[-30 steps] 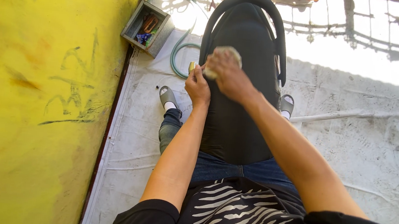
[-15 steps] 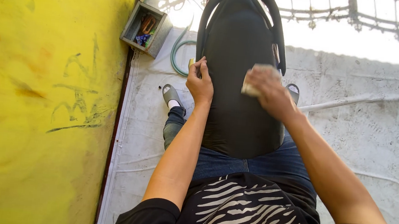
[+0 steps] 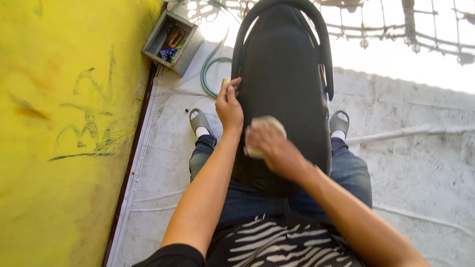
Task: The person cleans the underside of a scooter seat with a cloth, then flips the seat over and wipes the top surface. The person sits on the floor while continuing to wipe the seat.
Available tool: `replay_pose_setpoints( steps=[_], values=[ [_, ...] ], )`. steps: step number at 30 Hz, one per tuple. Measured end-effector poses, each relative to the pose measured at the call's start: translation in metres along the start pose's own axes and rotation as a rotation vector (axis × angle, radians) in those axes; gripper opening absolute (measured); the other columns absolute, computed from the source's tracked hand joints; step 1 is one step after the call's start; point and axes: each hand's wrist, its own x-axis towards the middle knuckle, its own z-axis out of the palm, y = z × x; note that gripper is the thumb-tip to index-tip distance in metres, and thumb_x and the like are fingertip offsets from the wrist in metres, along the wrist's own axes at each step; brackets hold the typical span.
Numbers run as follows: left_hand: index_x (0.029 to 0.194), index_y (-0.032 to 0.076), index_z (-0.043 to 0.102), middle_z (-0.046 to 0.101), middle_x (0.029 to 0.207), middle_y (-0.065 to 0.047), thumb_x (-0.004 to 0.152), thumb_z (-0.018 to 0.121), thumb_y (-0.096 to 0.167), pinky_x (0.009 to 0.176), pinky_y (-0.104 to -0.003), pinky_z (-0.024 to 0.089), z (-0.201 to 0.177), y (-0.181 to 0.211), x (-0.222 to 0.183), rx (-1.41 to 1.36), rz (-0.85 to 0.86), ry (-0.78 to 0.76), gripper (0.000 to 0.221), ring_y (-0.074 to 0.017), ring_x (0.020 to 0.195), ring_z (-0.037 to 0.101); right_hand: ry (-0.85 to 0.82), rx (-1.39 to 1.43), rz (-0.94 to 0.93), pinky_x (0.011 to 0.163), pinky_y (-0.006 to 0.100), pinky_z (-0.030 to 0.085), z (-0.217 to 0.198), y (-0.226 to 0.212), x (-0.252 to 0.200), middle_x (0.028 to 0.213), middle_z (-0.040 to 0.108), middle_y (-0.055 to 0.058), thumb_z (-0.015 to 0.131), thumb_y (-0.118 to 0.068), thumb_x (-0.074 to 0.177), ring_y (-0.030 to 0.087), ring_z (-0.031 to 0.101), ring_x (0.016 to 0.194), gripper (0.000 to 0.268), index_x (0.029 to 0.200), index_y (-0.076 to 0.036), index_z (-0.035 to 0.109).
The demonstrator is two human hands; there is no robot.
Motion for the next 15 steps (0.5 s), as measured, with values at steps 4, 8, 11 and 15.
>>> replay_pose_setpoints(
  steps=[4,8,11,15],
  values=[
    [0.112,0.005,0.074,0.077,0.114,-0.015,0.103,0.045,0.007,0.098,-0.031,0.054,-0.003,0.002,-0.007,-0.069,-0.056,0.017,0.030,-0.0237,0.116,0.070,-0.027,0.295,-0.037,0.115,0.050,0.042,-0.057,-0.017,-0.057,0.141,0.064,0.013,0.032,-0.012,0.104,0.037,0.055,0.136,0.042,0.124,-0.007,0.069],
    [0.112,0.006,0.074,0.077,0.113,-0.014,0.103,0.046,0.008,0.097,-0.029,0.053,0.000,0.005,-0.004,-0.129,-0.053,0.026,0.029,-0.0205,0.114,0.070,0.043,0.076,-0.006,0.117,0.045,0.041,-0.054,0.037,-0.074,0.144,0.063,0.010,0.035,-0.013,0.103,0.033,0.057,0.136,0.043,0.130,-0.010,0.068],
    [0.111,0.005,0.074,0.077,0.112,-0.014,0.103,0.046,0.006,0.097,-0.029,0.054,0.002,0.008,-0.007,-0.134,-0.046,0.041,0.029,-0.0215,0.113,0.070,0.109,0.028,0.159,0.122,0.047,0.035,-0.057,0.079,-0.034,0.148,0.059,0.012,0.042,-0.008,0.100,0.035,0.052,0.141,0.044,0.137,-0.010,0.065],
    [0.112,0.004,0.074,0.076,0.113,-0.016,0.103,0.046,0.006,0.098,-0.032,0.055,-0.001,0.000,-0.012,-0.051,-0.002,0.047,0.029,-0.0240,0.115,0.070,0.195,0.046,0.329,0.123,0.048,0.028,-0.053,0.134,0.061,0.149,0.057,0.014,0.054,0.007,0.088,0.038,0.045,0.143,0.056,0.142,-0.006,0.065]
  ],
)
